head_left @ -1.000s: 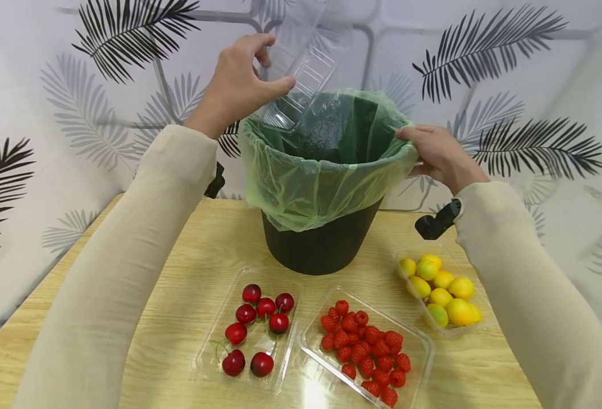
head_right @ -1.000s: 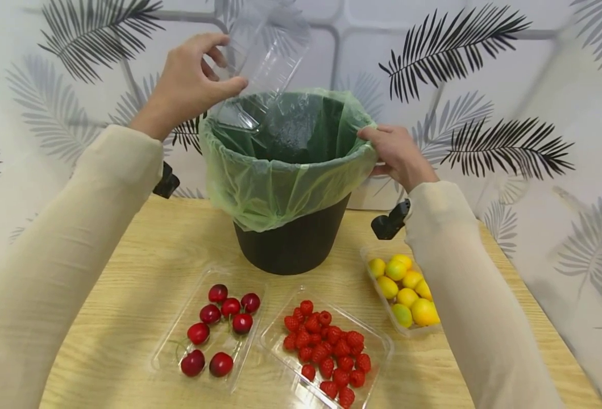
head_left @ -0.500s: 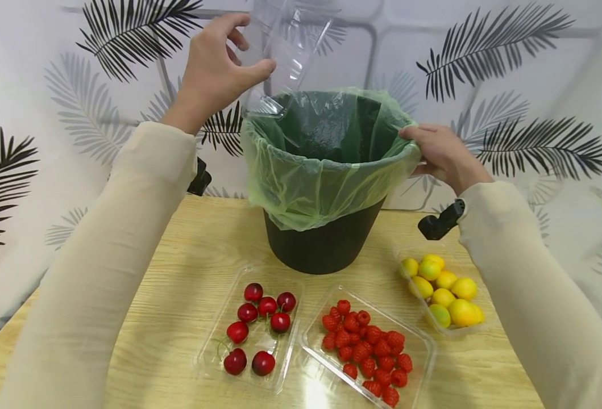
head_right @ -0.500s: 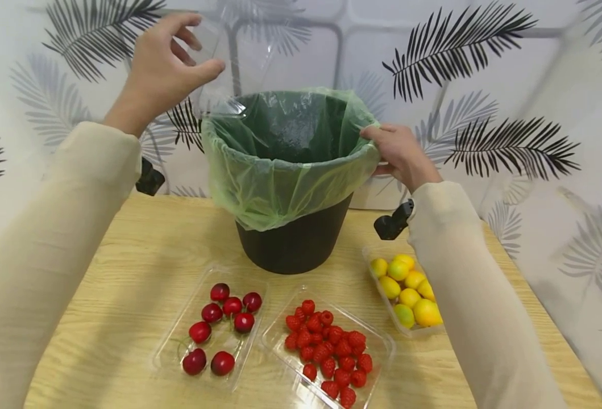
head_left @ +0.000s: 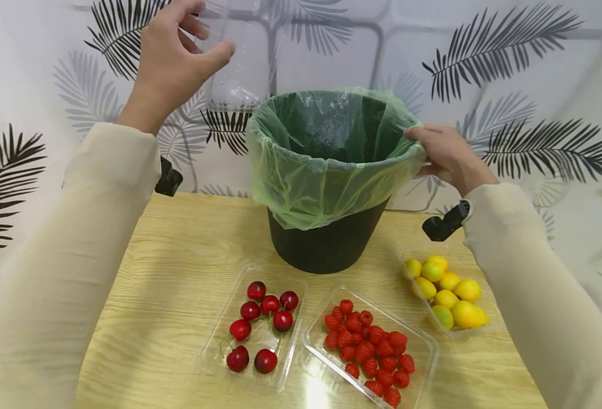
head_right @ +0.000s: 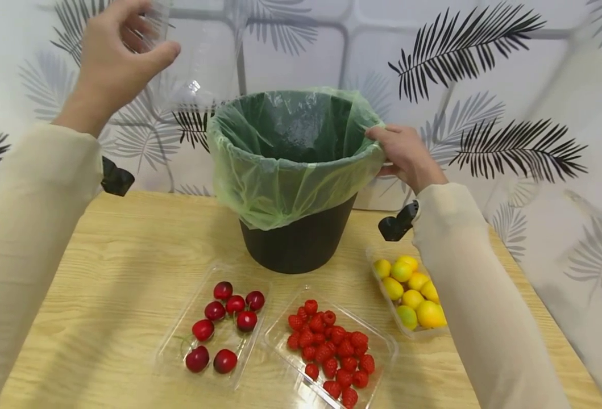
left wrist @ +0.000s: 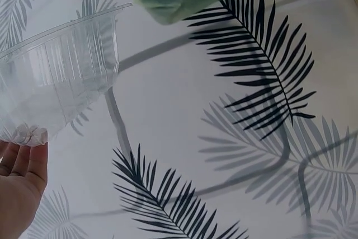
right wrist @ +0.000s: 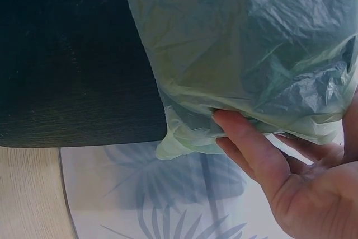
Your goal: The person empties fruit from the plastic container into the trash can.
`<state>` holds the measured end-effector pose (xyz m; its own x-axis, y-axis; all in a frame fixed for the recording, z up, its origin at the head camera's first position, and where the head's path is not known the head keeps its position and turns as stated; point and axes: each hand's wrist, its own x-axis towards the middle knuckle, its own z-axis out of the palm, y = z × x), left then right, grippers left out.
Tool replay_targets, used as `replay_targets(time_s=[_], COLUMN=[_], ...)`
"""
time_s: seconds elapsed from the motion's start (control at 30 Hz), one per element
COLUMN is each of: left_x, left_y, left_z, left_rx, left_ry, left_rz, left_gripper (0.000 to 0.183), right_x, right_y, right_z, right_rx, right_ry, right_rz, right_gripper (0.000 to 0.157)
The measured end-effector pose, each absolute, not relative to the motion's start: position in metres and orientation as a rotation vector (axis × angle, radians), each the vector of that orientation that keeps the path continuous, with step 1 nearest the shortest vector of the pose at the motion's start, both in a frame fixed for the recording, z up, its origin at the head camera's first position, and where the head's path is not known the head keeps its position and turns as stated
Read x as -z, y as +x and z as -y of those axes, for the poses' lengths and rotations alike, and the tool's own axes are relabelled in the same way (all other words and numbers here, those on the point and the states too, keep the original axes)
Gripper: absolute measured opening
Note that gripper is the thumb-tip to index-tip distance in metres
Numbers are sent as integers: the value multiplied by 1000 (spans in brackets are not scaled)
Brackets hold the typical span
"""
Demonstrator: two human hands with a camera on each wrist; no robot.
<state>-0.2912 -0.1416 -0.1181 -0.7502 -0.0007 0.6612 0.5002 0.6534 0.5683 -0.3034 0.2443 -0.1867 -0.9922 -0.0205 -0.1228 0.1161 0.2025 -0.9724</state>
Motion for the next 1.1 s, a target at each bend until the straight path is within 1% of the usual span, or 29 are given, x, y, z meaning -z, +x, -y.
replay_targets(time_s=[0.13,0.37,0.5,0.57,0.67,0.73,0.83,1.1], left_x=[117,115,117,119,122,126,133,153], left_y=[-288,-276,-272,-270,-267,-265,-264,-260], left_z=[153,176,191,199,211,218,229,253], left_rx=[1014,1022,1028,1041,1060,1071,1073,1042], left_ry=[-340,-275,-259,-248,-220,-197,-166,-111], left_rz=[2235,2251,2261,2264,2270,2282,2310,2441], left_gripper=[58,56,56,57,58,58,59,60], right_x=[187,187,188,188,188,188,188,188], right_y=[-304,-304,-304,-303,-303,-302,-301,-299], right_z=[-245,-247,-248,-247,-246,-246,-245,-247], right_rx=[1920,1795,1776,1785,1826,1856,1883,1889], right_ry=[90,91,78,76,69,63,52,73], right_rz=[-2349,-2450,-2473,-2468,-2441,-2422,-2407,-2383], right_gripper=[13,33,37,34,21,15,18,14])
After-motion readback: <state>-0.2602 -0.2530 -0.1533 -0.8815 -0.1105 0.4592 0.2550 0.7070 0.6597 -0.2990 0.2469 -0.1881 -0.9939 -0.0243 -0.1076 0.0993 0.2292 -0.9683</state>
